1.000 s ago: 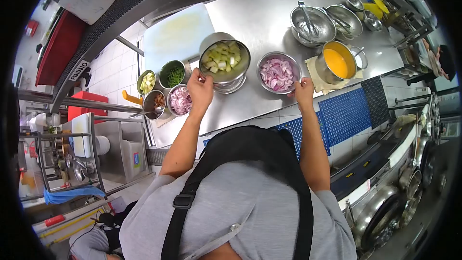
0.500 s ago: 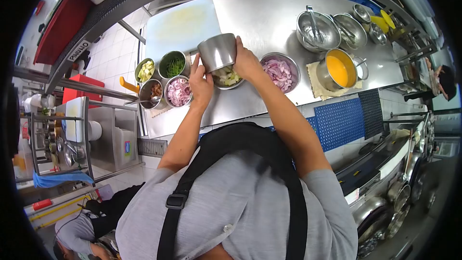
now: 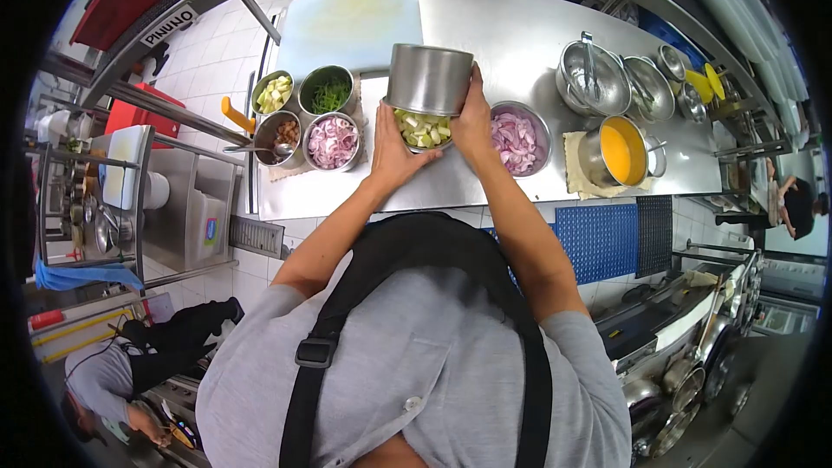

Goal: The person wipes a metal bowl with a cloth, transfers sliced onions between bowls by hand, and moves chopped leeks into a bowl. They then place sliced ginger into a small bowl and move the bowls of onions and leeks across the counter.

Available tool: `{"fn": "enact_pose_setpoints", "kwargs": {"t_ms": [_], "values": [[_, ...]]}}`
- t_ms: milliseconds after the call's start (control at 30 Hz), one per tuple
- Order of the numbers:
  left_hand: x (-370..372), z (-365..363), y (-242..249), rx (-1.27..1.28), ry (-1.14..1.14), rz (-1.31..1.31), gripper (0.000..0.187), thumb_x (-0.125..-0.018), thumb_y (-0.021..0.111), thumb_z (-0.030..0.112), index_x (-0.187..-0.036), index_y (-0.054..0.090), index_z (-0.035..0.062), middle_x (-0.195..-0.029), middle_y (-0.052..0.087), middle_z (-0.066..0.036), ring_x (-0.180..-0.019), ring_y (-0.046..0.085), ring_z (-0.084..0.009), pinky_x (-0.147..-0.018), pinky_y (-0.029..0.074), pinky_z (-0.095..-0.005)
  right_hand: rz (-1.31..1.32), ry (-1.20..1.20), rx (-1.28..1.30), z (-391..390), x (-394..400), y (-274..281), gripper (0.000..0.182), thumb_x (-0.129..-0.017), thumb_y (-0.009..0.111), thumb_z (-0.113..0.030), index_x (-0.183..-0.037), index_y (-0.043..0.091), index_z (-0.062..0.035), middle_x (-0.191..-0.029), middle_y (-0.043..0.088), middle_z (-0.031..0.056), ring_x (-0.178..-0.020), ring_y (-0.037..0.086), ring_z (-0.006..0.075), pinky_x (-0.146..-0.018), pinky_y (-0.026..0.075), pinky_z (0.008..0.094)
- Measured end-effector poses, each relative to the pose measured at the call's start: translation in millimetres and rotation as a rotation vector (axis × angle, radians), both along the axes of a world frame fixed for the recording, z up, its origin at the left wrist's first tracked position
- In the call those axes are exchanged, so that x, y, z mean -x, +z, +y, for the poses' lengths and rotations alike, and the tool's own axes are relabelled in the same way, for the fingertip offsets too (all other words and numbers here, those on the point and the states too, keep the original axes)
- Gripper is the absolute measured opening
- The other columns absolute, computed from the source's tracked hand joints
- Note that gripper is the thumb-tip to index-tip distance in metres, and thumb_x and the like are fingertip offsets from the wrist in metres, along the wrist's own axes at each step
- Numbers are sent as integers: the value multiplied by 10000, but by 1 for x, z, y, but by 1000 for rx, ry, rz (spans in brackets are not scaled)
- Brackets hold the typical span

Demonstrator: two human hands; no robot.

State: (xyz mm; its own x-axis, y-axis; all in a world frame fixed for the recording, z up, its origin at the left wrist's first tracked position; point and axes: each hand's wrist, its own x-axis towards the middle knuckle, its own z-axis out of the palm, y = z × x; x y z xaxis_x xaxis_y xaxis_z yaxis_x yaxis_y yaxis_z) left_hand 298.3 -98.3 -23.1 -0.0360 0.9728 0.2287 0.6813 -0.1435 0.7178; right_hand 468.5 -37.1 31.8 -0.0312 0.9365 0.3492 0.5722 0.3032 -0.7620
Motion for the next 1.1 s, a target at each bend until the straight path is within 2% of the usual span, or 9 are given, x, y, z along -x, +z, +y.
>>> {"fn": "enact_pose_setpoints", "kwargs": {"t_ms": [333,533,633,733,767,867,933,1000,1100], "values": [[2,7,5,-58,-71,55,1329,-608,938,507,-1541,213,-102,-1575,287,-302,-1524,155,-470,-1231,169,-568,10,-35,-90,17,-14,-21,723,-889,632,-12,-1519,276,-2,-1121,676,314,-1028,677,481,-857,551,496],[0,26,14,-183,-14,50,1076,-802,825,456,-1518,265,-119,-1555,309,-315,-1496,221,-459,-1215,214,-538,316,-58,-56,37,-24,-31,509,-918,561,-11,-1403,416,35,-1079,696,267,-970,727,378,-811,569,456],[-1,45,17,-282,104,-55,824,-899,745,356,-1462,380,-121,-1445,461,-321,-1352,473,-433,-1105,404,-494,435,-25,259,60,-33,-36,411,-947,505,-41,-1334,483,95,-1113,686,256,-921,736,345,-750,616,411],[1,65,47,14,35,-530,490,-947,691,263,-1238,567,-112,-1130,666,-295,-972,692,-386,-843,545,-437,594,37,716,57,-31,8,396,-980,418,-18,-1341,459,141,-1238,612,265,-950,715,344,-725,685,394],[0,71,53,-43,109,-417,271,-926,669,173,-1041,615,-67,-841,697,-244,-713,701,-373,-672,542,-440,610,49,760,62,-34,2,415,-995,507,-93,-1337,479,141,-1215,631,242,-936,717,327,-742,684,383],[7,94,38,-151,161,-320,168,-891,638,103,-972,599,-39,-759,671,-244,-728,696,-385,-662,521,-454,506,68,671,56,-30,18,461,-981,605,-171,-1316,511,132,-1185,654,252,-957,722,357,-717,648,356],[6,91,46,-144,196,-348,147,-865,623,59,-973,593,-37,-746,650,-240,-704,681,-403,-640,507,-459,4,-254,117,35,-20,55,439,-945,685,-225,-1264,594,63,-1092,706,228,-930,711,324,-854,544,391],[8,84,54,-119,184,-430,141,-871,626,59,-964,589,-39,-736,640,-238,-699,674,-410,-631,497,-466,71,17,-15,24,-14,84,352,-963,638,-232,-1148,656,67,-1048,705,245,-960,696,361,-869,545,443],[6,68,61,-140,108,-393,97,-893,617,38,-952,600,-36,-746,641,-227,-683,660,-384,-640,505,-446,-348,238,-4,48,-1,54,255,-976,599,-191,-1098,706,5,-1111,701,238,-1025,679,381,-879,536,446]]}}
